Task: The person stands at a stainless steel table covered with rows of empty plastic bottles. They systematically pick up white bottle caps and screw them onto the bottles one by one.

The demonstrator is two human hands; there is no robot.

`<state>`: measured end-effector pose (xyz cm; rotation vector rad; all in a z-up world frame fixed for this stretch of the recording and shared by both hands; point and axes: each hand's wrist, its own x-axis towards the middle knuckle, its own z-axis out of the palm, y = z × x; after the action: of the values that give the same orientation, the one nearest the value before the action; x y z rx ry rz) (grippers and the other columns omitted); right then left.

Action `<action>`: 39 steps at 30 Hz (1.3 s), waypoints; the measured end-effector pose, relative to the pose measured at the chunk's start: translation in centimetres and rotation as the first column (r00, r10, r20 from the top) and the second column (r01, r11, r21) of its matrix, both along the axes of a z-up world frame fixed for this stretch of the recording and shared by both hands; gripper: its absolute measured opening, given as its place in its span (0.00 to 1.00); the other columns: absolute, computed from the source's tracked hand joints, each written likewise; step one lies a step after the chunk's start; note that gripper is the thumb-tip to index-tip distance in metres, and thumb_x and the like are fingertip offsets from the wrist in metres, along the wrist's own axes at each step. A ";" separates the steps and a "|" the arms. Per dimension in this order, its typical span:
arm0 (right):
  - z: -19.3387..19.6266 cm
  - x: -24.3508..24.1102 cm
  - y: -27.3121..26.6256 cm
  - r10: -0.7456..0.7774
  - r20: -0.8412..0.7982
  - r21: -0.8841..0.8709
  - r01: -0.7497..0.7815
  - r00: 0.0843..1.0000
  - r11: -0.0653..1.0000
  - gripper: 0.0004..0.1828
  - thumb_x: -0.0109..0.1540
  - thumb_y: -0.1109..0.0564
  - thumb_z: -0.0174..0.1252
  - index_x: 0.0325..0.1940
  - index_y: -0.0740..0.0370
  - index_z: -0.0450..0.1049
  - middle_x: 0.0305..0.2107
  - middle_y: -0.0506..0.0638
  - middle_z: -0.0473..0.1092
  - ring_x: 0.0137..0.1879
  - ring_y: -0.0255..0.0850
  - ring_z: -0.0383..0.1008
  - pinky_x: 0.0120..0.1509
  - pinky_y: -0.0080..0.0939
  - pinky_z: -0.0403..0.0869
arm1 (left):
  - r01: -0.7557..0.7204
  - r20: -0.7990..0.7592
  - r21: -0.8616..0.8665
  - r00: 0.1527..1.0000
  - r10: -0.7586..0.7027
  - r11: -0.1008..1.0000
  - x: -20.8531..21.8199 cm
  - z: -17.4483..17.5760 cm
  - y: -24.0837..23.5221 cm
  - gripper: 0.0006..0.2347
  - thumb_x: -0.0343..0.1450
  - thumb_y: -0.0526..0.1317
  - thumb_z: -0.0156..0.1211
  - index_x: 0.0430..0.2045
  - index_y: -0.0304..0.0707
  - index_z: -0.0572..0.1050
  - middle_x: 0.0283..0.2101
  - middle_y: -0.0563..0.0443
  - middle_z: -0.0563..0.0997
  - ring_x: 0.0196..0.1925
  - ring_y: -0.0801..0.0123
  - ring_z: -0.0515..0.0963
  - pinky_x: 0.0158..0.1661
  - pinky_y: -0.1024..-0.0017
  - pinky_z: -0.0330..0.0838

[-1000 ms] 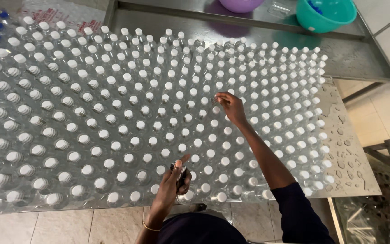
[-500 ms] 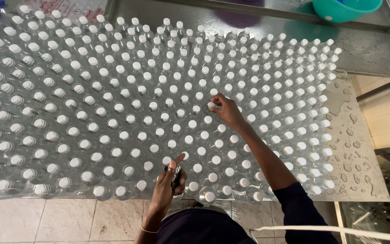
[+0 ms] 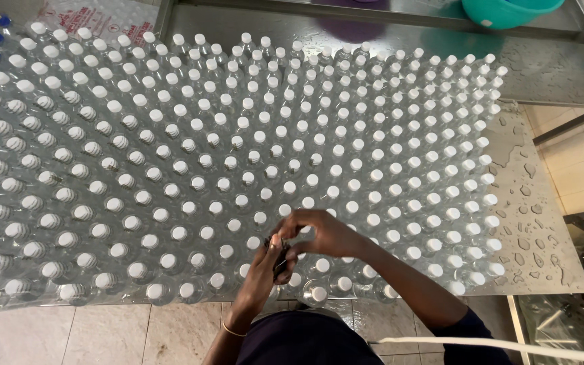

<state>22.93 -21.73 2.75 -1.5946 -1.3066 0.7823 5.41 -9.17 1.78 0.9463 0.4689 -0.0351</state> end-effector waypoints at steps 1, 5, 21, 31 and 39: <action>0.2 -0.5 -0.1 -0.006 0.001 -0.001 0.006 1.000 1.000 0.16 0.59 0.50 0.76 0.46 0.53 0.79 0.45 0.46 0.80 0.47 0.38 0.79 0.53 0.41 0.79 | 0.006 0.001 -0.001 1.000 -0.006 1.000 0.1 0.0 0.0 0.22 0.82 0.54 0.42 0.67 0.45 0.70 0.27 0.55 0.69 0.23 0.77 0.60 0.25 0.76 0.55; 0.9 -1.5 -0.4 -0.117 -0.050 -0.050 0.115 0.992 0.992 0.08 0.63 0.57 0.73 0.43 0.52 0.79 0.38 0.43 0.80 0.46 0.37 0.81 0.51 0.39 0.79 | 0.125 0.090 0.042 0.988 -0.128 0.991 0.2 0.3 0.0 0.24 0.79 0.61 0.43 0.55 0.41 0.73 0.26 0.53 0.69 0.22 0.77 0.57 0.25 0.76 0.52; 1.6 8.9 4.5 -0.297 -0.060 -0.226 0.277 0.953 0.934 0.13 0.70 0.56 0.63 0.59 0.53 0.80 0.48 0.50 0.87 0.32 0.29 0.82 0.23 0.27 0.67 | -0.007 0.046 0.045 0.999 0.005 0.999 -0.9 -0.3 2.0 0.35 0.78 0.60 0.44 0.78 0.34 0.61 0.22 0.58 0.69 0.19 0.79 0.57 0.23 0.76 0.52; -9.1 19.7 8.4 -0.360 0.240 0.068 0.355 0.901 0.933 0.15 0.75 0.56 0.55 0.64 0.61 0.78 0.53 0.58 0.82 0.62 0.48 0.84 0.62 0.46 0.83 | -0.153 -0.041 -0.012 0.987 0.153 0.988 -3.0 -0.9 2.6 0.35 0.76 0.61 0.46 0.74 0.34 0.69 0.22 0.56 0.69 0.20 0.77 0.58 0.23 0.76 0.51; -9.5 20.4 7.3 -0.379 0.336 0.007 0.400 0.862 0.916 0.08 0.74 0.59 0.58 0.56 0.59 0.79 0.50 0.50 0.82 0.55 0.43 0.85 0.59 0.41 0.80 | -0.179 -0.063 -0.026 0.982 0.177 0.983 -2.8 -1.3 2.6 0.34 0.77 0.60 0.46 0.75 0.34 0.68 0.24 0.55 0.68 0.20 0.77 0.58 0.24 0.76 0.51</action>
<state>43.36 -14.39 -6.78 -2.0241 -1.1316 0.3109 2.65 -6.59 0.50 0.8709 0.6063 0.0910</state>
